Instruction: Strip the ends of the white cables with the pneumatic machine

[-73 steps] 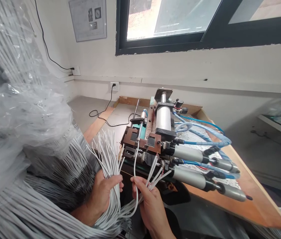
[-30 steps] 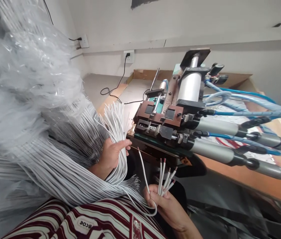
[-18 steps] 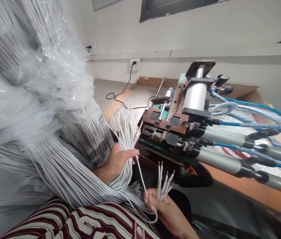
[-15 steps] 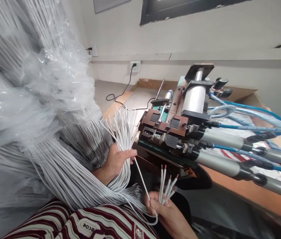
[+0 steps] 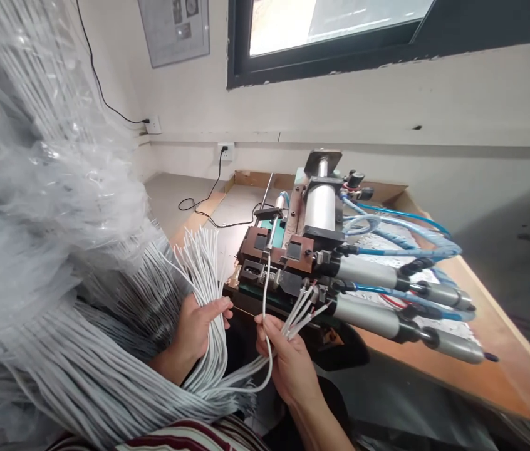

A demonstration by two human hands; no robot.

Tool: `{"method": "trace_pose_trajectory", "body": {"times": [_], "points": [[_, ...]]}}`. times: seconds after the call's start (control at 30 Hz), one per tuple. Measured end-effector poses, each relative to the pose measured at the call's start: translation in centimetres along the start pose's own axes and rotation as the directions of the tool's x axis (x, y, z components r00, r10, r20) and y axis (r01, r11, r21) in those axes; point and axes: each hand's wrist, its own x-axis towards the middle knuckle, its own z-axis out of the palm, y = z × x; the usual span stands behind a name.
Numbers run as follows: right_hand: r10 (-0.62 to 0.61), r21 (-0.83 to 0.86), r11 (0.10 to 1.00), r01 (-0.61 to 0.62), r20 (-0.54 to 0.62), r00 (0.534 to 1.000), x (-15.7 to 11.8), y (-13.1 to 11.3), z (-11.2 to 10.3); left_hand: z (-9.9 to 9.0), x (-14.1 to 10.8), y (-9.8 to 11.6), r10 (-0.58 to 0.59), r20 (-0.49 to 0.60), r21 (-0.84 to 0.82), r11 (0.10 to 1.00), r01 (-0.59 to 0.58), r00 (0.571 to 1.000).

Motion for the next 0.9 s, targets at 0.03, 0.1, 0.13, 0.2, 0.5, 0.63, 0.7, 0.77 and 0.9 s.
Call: {"method": "trace_pose_trajectory", "body": {"times": [0.03, 0.1, 0.13, 0.2, 0.5, 0.63, 0.7, 0.77, 0.9], "points": [[0.011, 0.008, 1.000, -0.011, 0.002, 1.000, 0.2, 0.1, 0.0, 0.0, 0.1, 0.0, -0.007, -0.006, 0.001, 1.000, 0.007, 1.000], [0.032, 0.019, 0.999, -0.032, 0.007, 0.999, 0.3, 0.0, 0.0, 0.1, 0.2, 0.1, -0.016, -0.017, 0.003, 1.000, 0.016, 1.000], [0.040, 0.024, 0.999, -0.040, 0.011, 0.999, 0.4, -0.1, 0.0, 0.2, 0.2, 0.1, -0.018, -0.019, 0.006, 1.000, 0.018, 1.000], [0.049, 0.033, 0.998, -0.050, 0.017, 0.999, 0.4, -0.4, 0.0, 0.3, 0.2, 0.1, -0.023, -0.016, 0.014, 1.000, 0.023, 1.000], [0.023, -0.300, 0.954, -0.015, 0.024, 0.999, 1.0, 1.1, -2.7, 0.7, 0.3, 0.3, -0.042, -0.008, -0.002, 0.999, 0.042, 0.999], [0.010, -0.729, 0.665, -0.163, -0.210, 0.978, 0.4, 5.4, -8.2, 0.9, 0.4, 0.4, -0.085, 0.027, -0.021, 0.996, 0.086, 0.996], [-0.010, -0.774, 0.585, -0.241, -0.304, 0.953, -0.2, 6.7, -10.2, 1.0, 0.5, 0.4, -0.080, 0.026, -0.058, 0.995, 0.082, 0.996], [-0.150, -0.832, 0.502, -0.238, -0.355, 0.923, -0.6, 6.6, -10.5, 1.3, 0.5, 0.4, -0.066, 0.017, -0.093, 0.993, 0.067, 0.998], [-0.358, -0.863, 0.479, 0.160, -0.026, 0.933, -0.8, 3.5, -6.0, 1.7, 0.2, 0.0, -0.037, 0.049, -0.124, 0.991, 0.043, 0.998]]}}
